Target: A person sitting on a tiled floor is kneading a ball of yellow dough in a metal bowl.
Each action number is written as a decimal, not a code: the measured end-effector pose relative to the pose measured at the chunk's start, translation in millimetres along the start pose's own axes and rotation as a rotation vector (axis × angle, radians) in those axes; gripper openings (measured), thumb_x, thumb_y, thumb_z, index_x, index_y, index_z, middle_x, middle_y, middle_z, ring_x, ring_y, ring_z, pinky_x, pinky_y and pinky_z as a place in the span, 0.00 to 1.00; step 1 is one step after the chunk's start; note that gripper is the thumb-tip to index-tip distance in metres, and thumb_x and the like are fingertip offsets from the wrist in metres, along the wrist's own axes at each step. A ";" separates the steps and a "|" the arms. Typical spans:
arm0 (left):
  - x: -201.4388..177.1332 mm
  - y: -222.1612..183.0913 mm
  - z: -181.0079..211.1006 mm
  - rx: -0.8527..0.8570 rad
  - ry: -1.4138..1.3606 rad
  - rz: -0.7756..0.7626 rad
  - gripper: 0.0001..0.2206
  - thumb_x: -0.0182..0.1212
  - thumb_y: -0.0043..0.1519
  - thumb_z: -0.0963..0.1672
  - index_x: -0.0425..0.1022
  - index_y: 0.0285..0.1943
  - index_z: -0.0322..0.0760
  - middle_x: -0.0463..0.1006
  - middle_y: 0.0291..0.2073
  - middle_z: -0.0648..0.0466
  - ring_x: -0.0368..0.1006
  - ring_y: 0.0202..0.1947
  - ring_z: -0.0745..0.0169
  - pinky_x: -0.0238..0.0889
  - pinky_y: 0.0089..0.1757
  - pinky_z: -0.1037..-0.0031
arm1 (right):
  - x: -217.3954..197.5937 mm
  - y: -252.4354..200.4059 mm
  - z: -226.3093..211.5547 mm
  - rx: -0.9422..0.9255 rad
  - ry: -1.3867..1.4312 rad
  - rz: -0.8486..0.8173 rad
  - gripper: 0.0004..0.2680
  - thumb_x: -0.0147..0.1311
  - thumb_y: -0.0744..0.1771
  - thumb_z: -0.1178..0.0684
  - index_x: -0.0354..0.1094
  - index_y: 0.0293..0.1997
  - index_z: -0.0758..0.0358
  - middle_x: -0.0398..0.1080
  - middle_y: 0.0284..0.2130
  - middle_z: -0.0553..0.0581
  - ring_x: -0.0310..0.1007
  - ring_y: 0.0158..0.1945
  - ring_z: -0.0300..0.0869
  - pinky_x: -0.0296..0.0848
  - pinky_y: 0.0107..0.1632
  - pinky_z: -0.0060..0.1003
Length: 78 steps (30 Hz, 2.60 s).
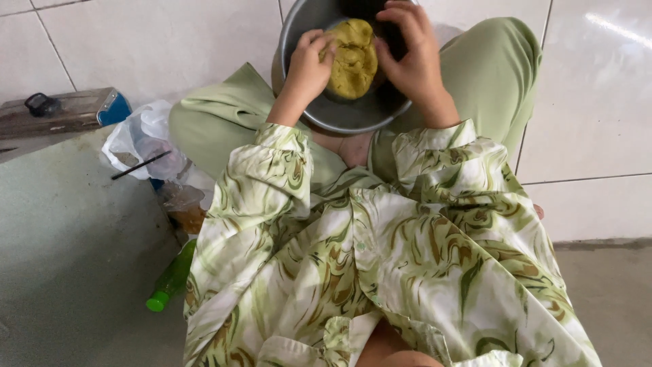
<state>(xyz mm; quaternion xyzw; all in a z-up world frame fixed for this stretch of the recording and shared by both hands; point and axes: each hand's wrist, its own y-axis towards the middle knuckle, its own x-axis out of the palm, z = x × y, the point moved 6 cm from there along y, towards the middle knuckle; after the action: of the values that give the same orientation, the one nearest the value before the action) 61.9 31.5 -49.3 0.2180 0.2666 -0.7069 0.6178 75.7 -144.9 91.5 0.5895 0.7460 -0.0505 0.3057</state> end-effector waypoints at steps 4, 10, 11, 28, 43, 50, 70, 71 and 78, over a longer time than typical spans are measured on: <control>-60.9 -1.7 63.4 0.130 -0.092 0.160 0.09 0.54 0.60 0.39 0.73 0.48 0.39 0.71 0.47 0.55 0.73 0.43 0.60 0.75 0.39 0.77 | 87.4 -28.2 58.3 0.042 -0.423 -0.311 0.34 0.72 0.55 0.46 0.53 0.64 0.55 0.48 0.59 0.65 0.49 0.63 0.60 0.62 0.59 0.54; -69.6 -9.4 50.4 0.264 -0.015 0.404 0.11 0.56 0.55 0.34 0.73 0.45 0.37 0.66 0.51 0.57 0.70 0.48 0.58 0.65 0.48 0.72 | 150.9 -40.1 100.9 0.045 -1.031 -0.476 0.46 0.66 0.47 0.28 0.42 0.72 0.30 0.31 0.64 0.66 0.31 0.60 0.72 0.74 0.26 0.52; -63.5 -10.3 46.0 0.256 0.061 0.384 0.11 0.57 0.56 0.35 0.74 0.44 0.38 0.63 0.55 0.56 0.59 0.57 0.56 0.59 0.55 0.67 | 148.2 -37.1 94.2 0.008 -1.001 -0.395 0.40 0.65 0.49 0.32 0.49 0.67 0.34 0.38 0.61 0.66 0.40 0.57 0.71 0.75 0.25 0.49; -48.7 -22.8 -10.6 0.037 -0.064 0.411 0.28 0.56 0.59 0.36 0.54 0.64 0.57 0.54 0.65 0.57 0.58 0.67 0.54 0.64 0.60 0.67 | 94.8 -13.2 44.4 -0.020 -0.280 -0.304 0.22 0.68 0.54 0.50 0.69 0.49 0.64 0.66 0.39 0.61 0.58 0.40 0.52 0.59 0.48 0.44; -31.5 -17.0 -23.9 0.050 -0.049 0.400 0.27 0.56 0.58 0.35 0.54 0.65 0.47 0.60 0.61 0.53 0.64 0.61 0.52 0.64 0.58 0.69 | 110.3 -57.0 64.1 0.215 -0.277 -0.234 0.40 0.65 0.53 0.63 0.40 0.68 0.50 0.48 0.51 0.71 0.62 0.50 0.66 0.70 0.53 0.48; -32.3 -14.0 -24.2 0.014 -0.079 0.370 0.25 0.52 0.58 0.34 0.56 0.64 0.44 0.59 0.61 0.53 0.64 0.60 0.52 0.64 0.57 0.70 | 79.3 -37.1 60.6 0.183 -0.331 -0.308 0.30 0.66 0.53 0.62 0.54 0.57 0.56 0.52 0.44 0.65 0.58 0.42 0.61 0.66 0.46 0.52; -29.7 -13.8 -28.5 0.050 -0.156 0.353 0.25 0.50 0.58 0.32 0.56 0.64 0.42 0.57 0.62 0.50 0.60 0.63 0.49 0.59 0.60 0.67 | 102.9 -44.2 25.9 -0.445 -1.037 -0.389 0.29 0.63 0.58 0.50 0.57 0.65 0.31 0.51 0.58 0.57 0.57 0.53 0.50 0.67 0.49 0.40; -29.1 -14.4 -29.6 0.037 -0.098 0.351 0.26 0.51 0.58 0.32 0.55 0.65 0.42 0.57 0.62 0.51 0.61 0.63 0.50 0.61 0.60 0.68 | 105.9 -44.7 44.7 -0.257 -0.740 -0.482 0.36 0.68 0.54 0.51 0.51 0.68 0.40 0.44 0.61 0.63 0.48 0.59 0.59 0.61 0.57 0.51; -31.2 -17.9 -24.3 0.072 -0.172 0.371 0.25 0.51 0.57 0.32 0.56 0.64 0.39 0.62 0.60 0.49 0.62 0.62 0.50 0.59 0.61 0.66 | 130.2 -46.8 86.2 -0.130 -0.419 -0.688 0.44 0.72 0.49 0.41 0.44 0.70 0.43 0.32 0.67 0.64 0.36 0.68 0.67 0.54 0.61 0.70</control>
<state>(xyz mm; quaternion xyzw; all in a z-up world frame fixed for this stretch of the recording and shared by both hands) 48.2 72.5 -46.0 0.2241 0.1428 -0.6061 0.7497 51.9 -86.0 -58.6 0.2621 0.8228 -0.2214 0.4531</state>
